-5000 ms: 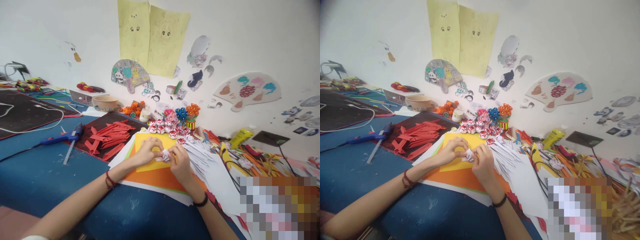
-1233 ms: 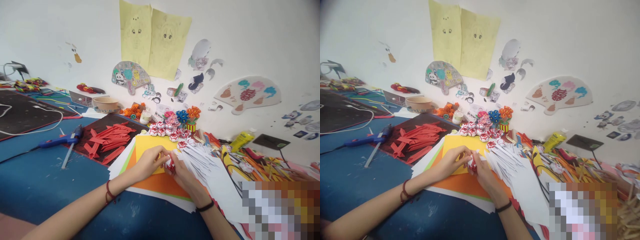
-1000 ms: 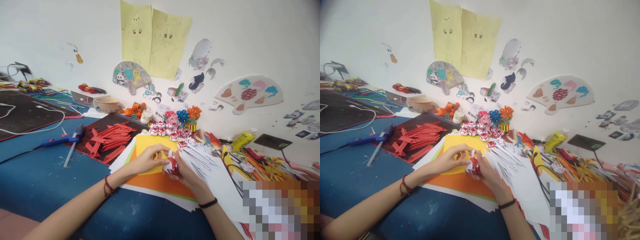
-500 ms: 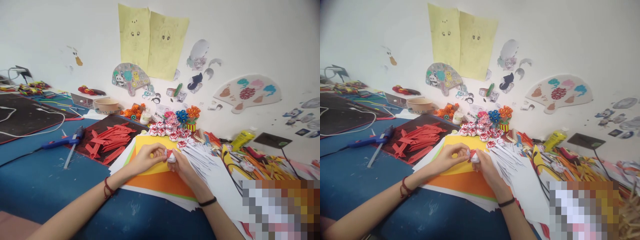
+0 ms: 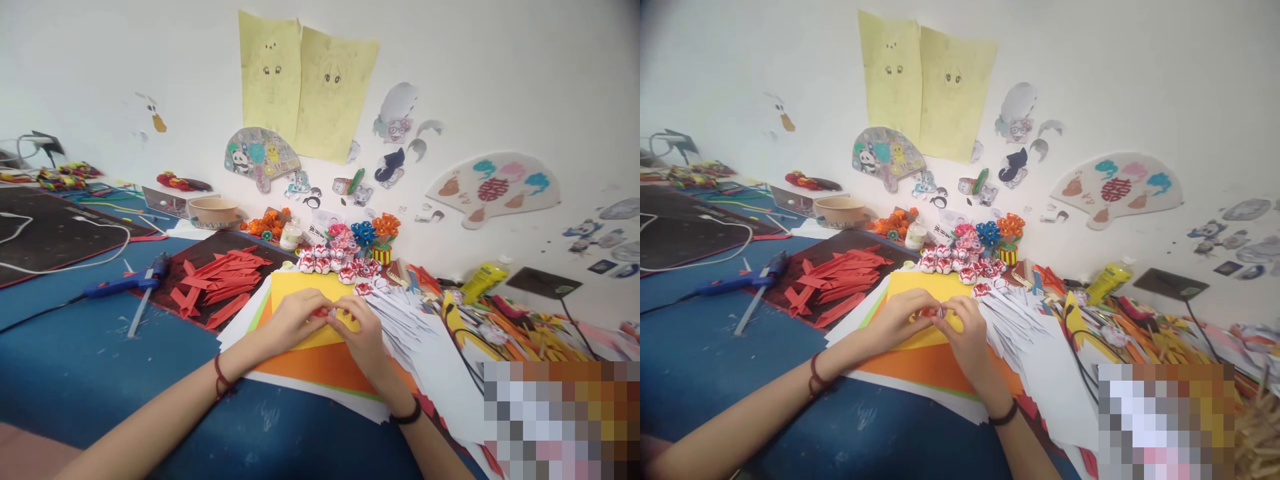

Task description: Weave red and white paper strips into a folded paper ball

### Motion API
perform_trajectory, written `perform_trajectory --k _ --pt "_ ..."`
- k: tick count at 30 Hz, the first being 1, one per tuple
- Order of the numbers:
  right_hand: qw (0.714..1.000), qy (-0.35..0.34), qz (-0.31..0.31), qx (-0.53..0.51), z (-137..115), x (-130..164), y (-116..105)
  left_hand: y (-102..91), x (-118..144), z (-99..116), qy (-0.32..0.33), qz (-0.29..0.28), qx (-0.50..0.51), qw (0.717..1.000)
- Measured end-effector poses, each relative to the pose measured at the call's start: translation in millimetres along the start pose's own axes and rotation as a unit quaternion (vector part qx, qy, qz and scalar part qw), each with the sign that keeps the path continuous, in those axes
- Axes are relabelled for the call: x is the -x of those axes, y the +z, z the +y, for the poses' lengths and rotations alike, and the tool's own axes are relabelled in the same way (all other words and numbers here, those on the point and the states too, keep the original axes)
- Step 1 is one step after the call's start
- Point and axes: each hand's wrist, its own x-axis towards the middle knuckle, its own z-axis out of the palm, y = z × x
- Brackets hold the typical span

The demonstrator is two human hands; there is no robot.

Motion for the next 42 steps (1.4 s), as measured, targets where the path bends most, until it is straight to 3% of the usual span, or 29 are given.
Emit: perform_trajectory --k 6,13,16,20,30,36,42 --pt "0.998 -0.047 -0.029 0.024 12 -2 -8 -0.9 4 -2 0.021 -0.045 -0.022 0.999" --pt "0.990 -0.116 -0.015 0.083 11 3 -5 6.1 4 0 0.018 -0.001 -0.127 0.992" --pt "0.986 -0.124 -0.018 0.109 14 7 -1 8.5 3 0 0.054 -0.016 -0.215 0.975" --pt "0.980 -0.118 -0.081 0.141 18 8 0 9.1 5 0 0.118 -0.062 -0.298 0.945" --pt "0.955 -0.177 -0.173 0.163 13 6 -5 8.9 13 -3 0.146 -0.151 -0.243 0.947" --pt "0.962 -0.144 -0.187 0.140 12 5 -6 8.2 9 -1 0.146 -0.173 -0.228 0.947" --pt "0.983 -0.035 -0.138 0.112 13 5 -7 8.6 7 -3 0.080 -0.091 -0.239 0.964"
